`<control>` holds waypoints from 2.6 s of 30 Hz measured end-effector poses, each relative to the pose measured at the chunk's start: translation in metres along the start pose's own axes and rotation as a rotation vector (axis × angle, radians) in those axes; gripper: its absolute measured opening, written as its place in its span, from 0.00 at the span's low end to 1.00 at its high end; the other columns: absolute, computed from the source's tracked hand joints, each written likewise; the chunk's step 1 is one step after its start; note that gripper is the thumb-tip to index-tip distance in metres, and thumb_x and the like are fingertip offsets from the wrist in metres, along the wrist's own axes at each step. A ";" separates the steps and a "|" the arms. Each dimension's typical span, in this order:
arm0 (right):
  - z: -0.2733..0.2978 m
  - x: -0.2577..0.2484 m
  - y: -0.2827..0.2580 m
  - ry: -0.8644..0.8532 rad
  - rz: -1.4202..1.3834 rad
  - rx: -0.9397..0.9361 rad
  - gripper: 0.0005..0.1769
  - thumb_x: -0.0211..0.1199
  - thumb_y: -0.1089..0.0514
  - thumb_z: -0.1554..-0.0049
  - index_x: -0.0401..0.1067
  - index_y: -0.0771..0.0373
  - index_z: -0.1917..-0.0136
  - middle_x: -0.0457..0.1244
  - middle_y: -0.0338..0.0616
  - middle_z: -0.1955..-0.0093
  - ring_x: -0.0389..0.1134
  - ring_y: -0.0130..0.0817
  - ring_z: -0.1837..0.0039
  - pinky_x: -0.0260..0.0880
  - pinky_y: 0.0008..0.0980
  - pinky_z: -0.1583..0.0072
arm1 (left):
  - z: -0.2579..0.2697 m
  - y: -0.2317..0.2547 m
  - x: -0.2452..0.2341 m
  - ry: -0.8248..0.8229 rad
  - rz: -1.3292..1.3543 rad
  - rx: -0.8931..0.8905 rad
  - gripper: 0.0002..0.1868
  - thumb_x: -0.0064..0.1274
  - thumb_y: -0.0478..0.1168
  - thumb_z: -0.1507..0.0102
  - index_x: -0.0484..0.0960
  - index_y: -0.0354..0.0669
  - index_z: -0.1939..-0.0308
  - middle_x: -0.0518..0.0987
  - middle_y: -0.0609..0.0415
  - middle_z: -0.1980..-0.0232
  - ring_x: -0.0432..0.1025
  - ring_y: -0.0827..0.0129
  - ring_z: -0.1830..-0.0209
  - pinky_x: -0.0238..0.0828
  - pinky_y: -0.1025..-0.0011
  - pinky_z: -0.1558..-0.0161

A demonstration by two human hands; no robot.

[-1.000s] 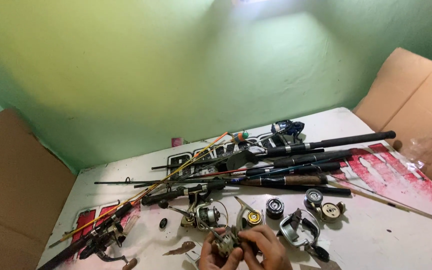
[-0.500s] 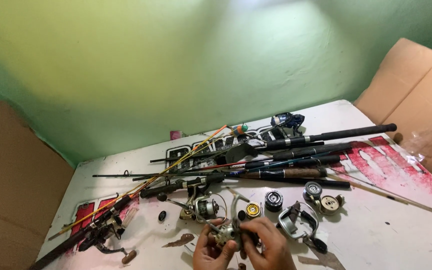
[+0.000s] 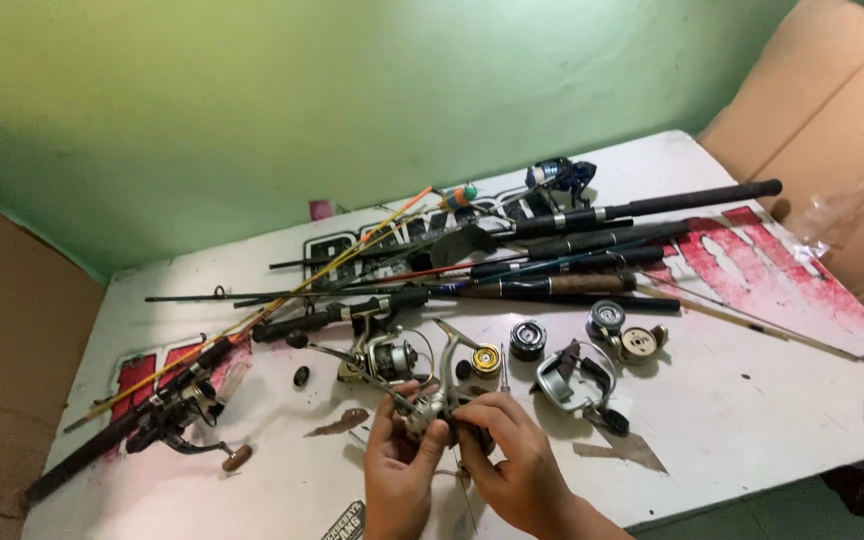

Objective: The recorder is seen assembling various components of a fishing reel on a workbench.

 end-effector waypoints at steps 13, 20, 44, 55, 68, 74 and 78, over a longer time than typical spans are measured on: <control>0.004 -0.027 0.070 -0.119 -0.023 0.078 0.15 0.64 0.72 0.47 0.76 0.63 0.46 0.71 0.47 0.51 0.74 0.30 0.56 0.82 0.18 0.54 | 0.001 -0.008 -0.051 0.092 -0.015 -0.019 0.38 0.46 0.30 0.36 0.57 0.49 0.21 0.80 0.35 0.42 0.80 0.52 0.53 0.85 0.60 0.50; 0.016 -0.039 0.088 -0.194 0.117 0.398 0.16 0.64 0.63 0.47 0.77 0.62 0.44 0.71 0.40 0.46 0.72 0.29 0.54 0.74 0.25 0.53 | 0.010 -0.019 -0.078 0.283 0.218 -0.149 0.31 0.47 0.28 0.38 0.63 0.41 0.29 0.76 0.37 0.37 0.70 0.58 0.54 0.72 0.62 0.55; 0.016 -0.054 0.148 -0.334 0.619 0.535 0.30 0.66 0.54 0.44 0.65 0.55 0.30 0.63 0.45 0.32 0.66 0.40 0.34 0.69 0.41 0.31 | 0.006 -0.030 -0.068 0.229 0.250 -0.273 0.34 0.42 0.32 0.34 0.64 0.47 0.22 0.78 0.37 0.39 0.73 0.58 0.52 0.73 0.64 0.51; 0.013 -0.094 0.139 0.246 -0.176 0.817 0.14 0.60 0.63 0.41 0.73 0.66 0.41 0.70 0.54 0.47 0.74 0.40 0.48 0.79 0.32 0.49 | 0.005 -0.034 -0.057 0.248 0.316 -0.347 0.24 0.33 0.42 0.27 0.70 0.37 0.30 0.80 0.37 0.47 0.70 0.65 0.61 0.67 0.68 0.62; 0.006 -0.046 0.119 0.147 -1.141 0.656 0.34 0.59 0.73 0.49 0.60 0.75 0.28 0.62 0.65 0.35 0.66 0.49 0.36 0.70 0.41 0.34 | 0.004 -0.050 -0.048 0.036 0.361 -0.255 0.25 0.50 0.38 0.34 0.66 0.38 0.32 0.78 0.39 0.50 0.72 0.67 0.64 0.74 0.68 0.60; -0.008 -0.037 0.086 -0.039 -0.883 0.458 0.35 0.66 0.68 0.46 0.60 0.70 0.28 0.65 0.58 0.35 0.68 0.43 0.36 0.73 0.43 0.34 | 0.009 -0.038 -0.036 -0.028 0.098 -0.229 0.27 0.55 0.39 0.38 0.71 0.36 0.35 0.81 0.36 0.52 0.73 0.62 0.59 0.76 0.63 0.53; -0.009 -0.028 0.079 -0.085 -0.763 0.508 0.37 0.69 0.60 0.48 0.61 0.69 0.28 0.68 0.59 0.40 0.73 0.44 0.41 0.79 0.42 0.38 | 0.010 -0.022 -0.023 -0.039 -0.095 -0.222 0.25 0.57 0.36 0.39 0.74 0.37 0.38 0.86 0.38 0.54 0.79 0.64 0.60 0.83 0.66 0.54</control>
Point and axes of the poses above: each hand's wrist, its own z-axis away from the middle knuckle, its own x-axis out of the palm, y = z × x, the point moved 8 cm from there along -z, towards the middle knuckle
